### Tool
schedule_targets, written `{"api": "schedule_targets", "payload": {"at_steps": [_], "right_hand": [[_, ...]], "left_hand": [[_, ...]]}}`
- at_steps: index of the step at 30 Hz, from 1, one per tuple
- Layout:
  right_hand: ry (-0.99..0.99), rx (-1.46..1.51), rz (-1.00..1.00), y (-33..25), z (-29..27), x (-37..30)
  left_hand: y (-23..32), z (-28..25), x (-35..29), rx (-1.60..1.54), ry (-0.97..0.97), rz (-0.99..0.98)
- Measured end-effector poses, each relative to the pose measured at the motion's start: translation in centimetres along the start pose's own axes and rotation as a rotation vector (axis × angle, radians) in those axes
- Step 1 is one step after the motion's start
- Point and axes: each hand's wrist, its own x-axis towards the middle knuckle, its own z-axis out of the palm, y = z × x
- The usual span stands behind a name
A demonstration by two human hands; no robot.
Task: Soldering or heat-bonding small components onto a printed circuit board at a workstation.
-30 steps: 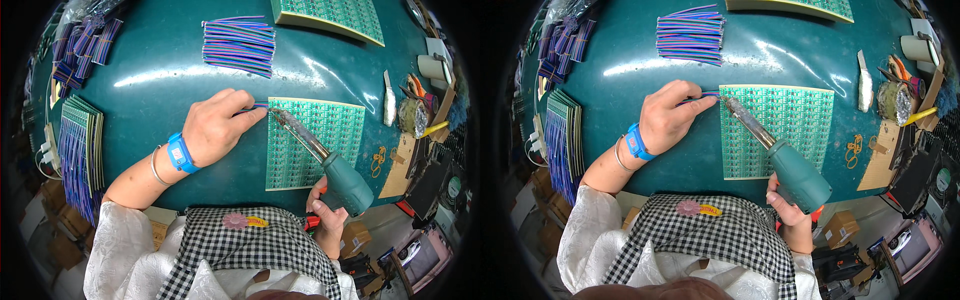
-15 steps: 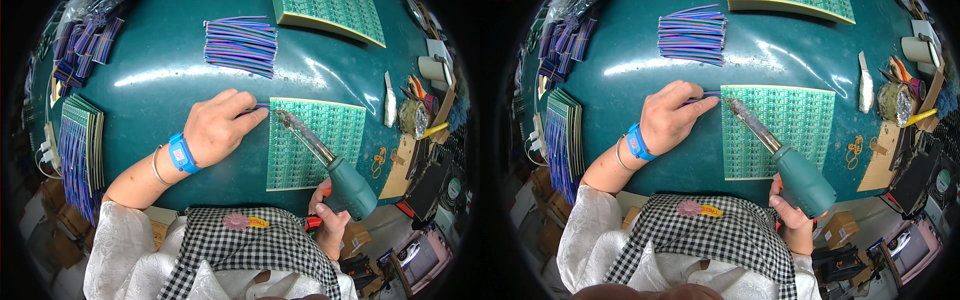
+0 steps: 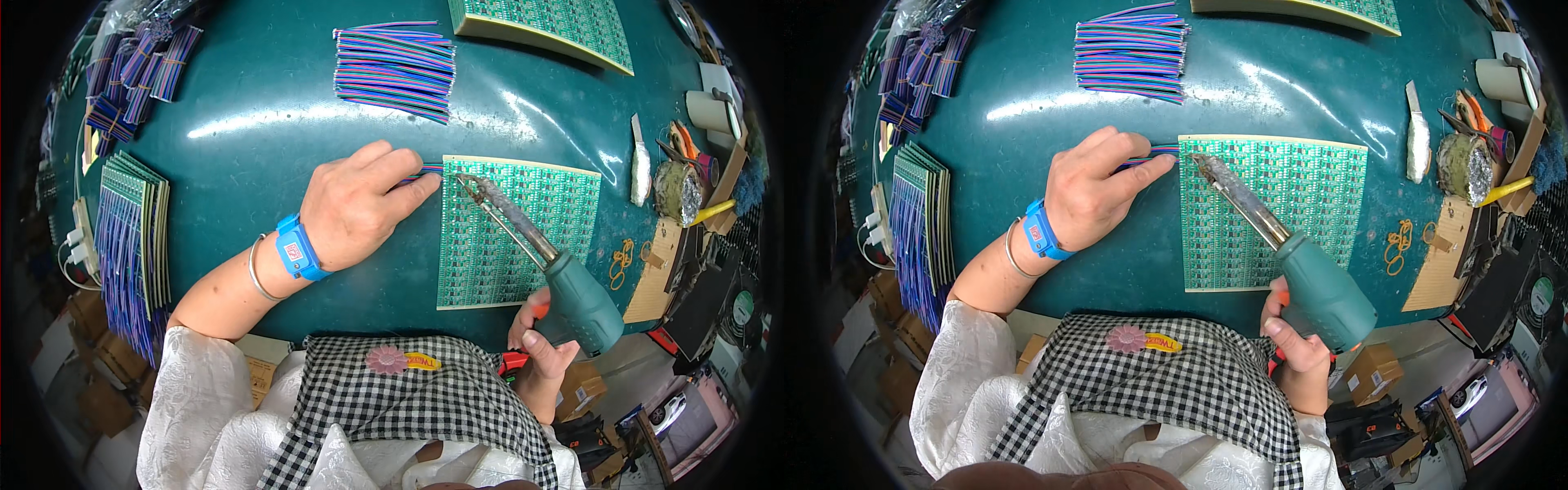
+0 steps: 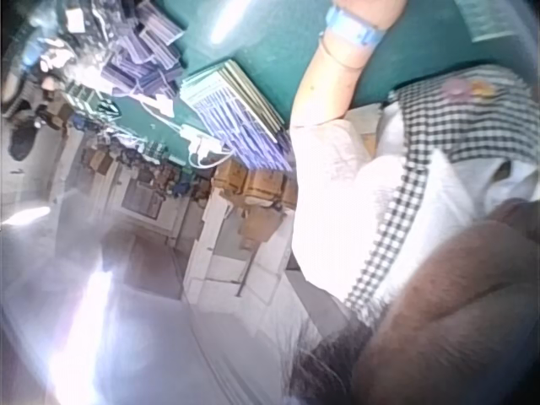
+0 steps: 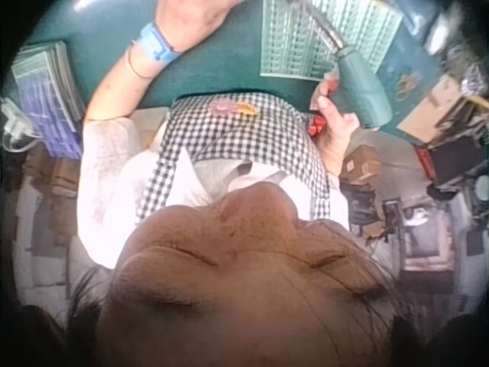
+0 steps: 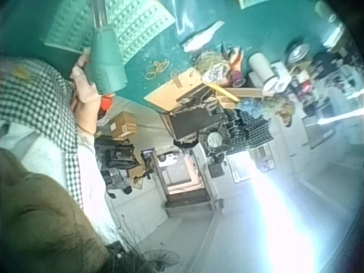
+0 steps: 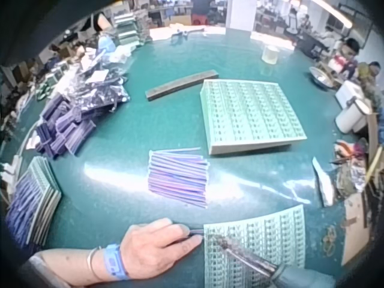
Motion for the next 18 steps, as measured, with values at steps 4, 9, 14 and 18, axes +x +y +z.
{"api": "schedule_targets", "payload": {"at_steps": [4,9,14,18], "right_hand": [[-0.022,0.010,-0.008,-0.2,0.1,0.0],[-0.023,-0.007,-0.010,0.4,-0.2,-0.2],[0.010,-0.033,-0.016,1.0,-0.1,-0.4],[0.017,-0.041,-0.013,0.9,0.0,-0.3]], "left_hand": [[0.0,0.1,0.0,0.023,0.011,0.021],[-0.2,0.1,-0.1,0.006,0.006,0.030],[-0.3,0.1,-0.1,-0.015,0.013,0.035],[-0.3,0.1,-0.2,-0.025,0.002,0.025]]}}
